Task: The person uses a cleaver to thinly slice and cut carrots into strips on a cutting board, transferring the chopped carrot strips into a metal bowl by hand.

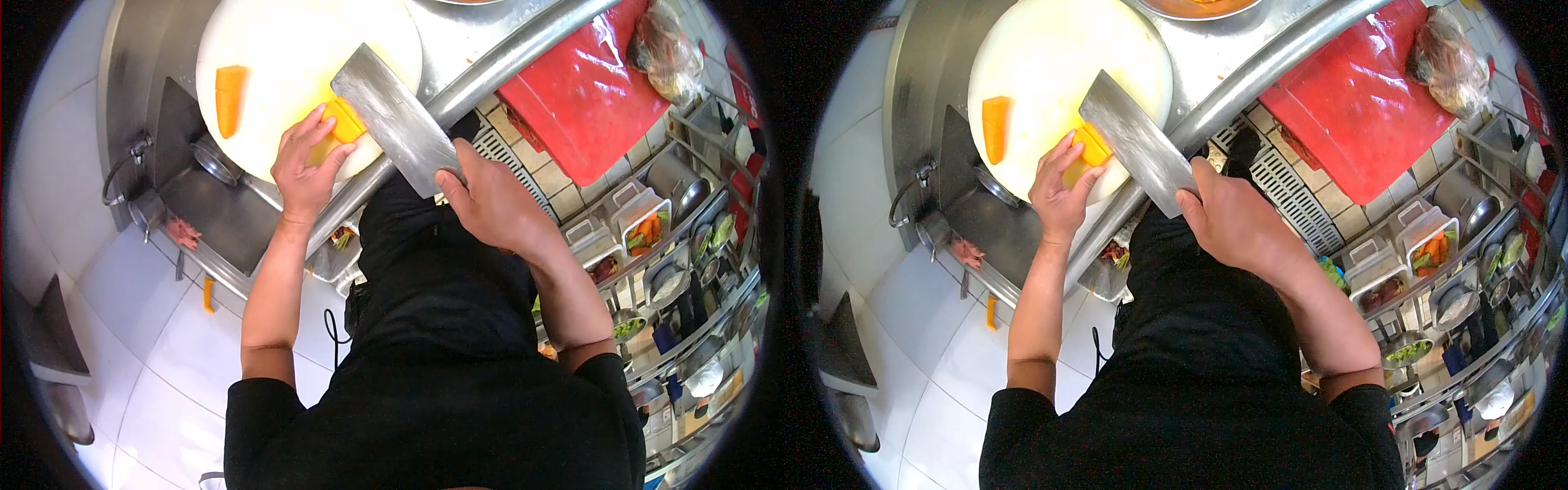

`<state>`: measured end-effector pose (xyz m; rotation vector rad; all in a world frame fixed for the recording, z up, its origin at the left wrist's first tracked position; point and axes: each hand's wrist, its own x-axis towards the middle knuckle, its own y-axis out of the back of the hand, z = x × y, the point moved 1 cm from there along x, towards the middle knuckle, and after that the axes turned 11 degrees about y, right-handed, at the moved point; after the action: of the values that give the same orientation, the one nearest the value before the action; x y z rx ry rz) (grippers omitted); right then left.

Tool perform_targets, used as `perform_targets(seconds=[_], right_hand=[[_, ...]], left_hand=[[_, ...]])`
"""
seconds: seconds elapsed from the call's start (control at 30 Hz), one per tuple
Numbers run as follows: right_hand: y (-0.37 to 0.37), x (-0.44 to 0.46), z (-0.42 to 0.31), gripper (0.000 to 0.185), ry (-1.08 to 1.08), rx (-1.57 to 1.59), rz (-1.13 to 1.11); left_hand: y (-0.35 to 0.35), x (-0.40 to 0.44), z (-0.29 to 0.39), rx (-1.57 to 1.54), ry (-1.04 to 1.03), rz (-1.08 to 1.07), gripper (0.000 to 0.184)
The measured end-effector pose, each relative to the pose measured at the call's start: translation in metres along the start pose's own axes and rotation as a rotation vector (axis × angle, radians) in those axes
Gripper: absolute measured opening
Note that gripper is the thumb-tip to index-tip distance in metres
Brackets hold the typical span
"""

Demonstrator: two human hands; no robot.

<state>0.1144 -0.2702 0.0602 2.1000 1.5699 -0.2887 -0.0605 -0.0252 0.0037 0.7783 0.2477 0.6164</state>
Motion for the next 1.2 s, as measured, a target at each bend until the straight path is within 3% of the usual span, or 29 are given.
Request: perform_targets(seconds=[0.3,0.37,0.47,0.63,0.7,0.73,1.2], right_hand=[[0.012,-0.011,0.002,0.031,0.047,-0.01,-0.001],[0.009,-0.023,0.013,0.032,0.05,0.105,0.168],[0.002,-0.026,0.023,0.036,-0.016,0.331,0.212],[-0.033,-0.027,0.039,0.038,-0.031,0.527,0.239],[-0.038,-0.026,0.038,0.04,-0.149,0.575,0.166],[-0.043,-0.025,0.042,0.042,-0.068,0.57,0.223],[-0.046,-0.012,0.052,0.039,0.021,0.497,0.262]], left_hand=[[-0.001,0.002,-0.004,0.004,-0.006,-0.016,0.047],[0.001,0.0,-0.006,-0.04,0.019,-0.045,0.047],[0.001,0.001,-0.008,-0.058,0.033,-0.075,0.048],[-0.002,0.01,0.001,-0.06,0.007,-0.123,0.05],[-0.006,0.013,0.003,-0.051,-0.009,-0.146,0.05],[-0.007,0.014,0.002,-0.051,-0.017,-0.14,0.05],[-0.006,0.014,0.0,-0.055,-0.034,-0.155,0.048]])
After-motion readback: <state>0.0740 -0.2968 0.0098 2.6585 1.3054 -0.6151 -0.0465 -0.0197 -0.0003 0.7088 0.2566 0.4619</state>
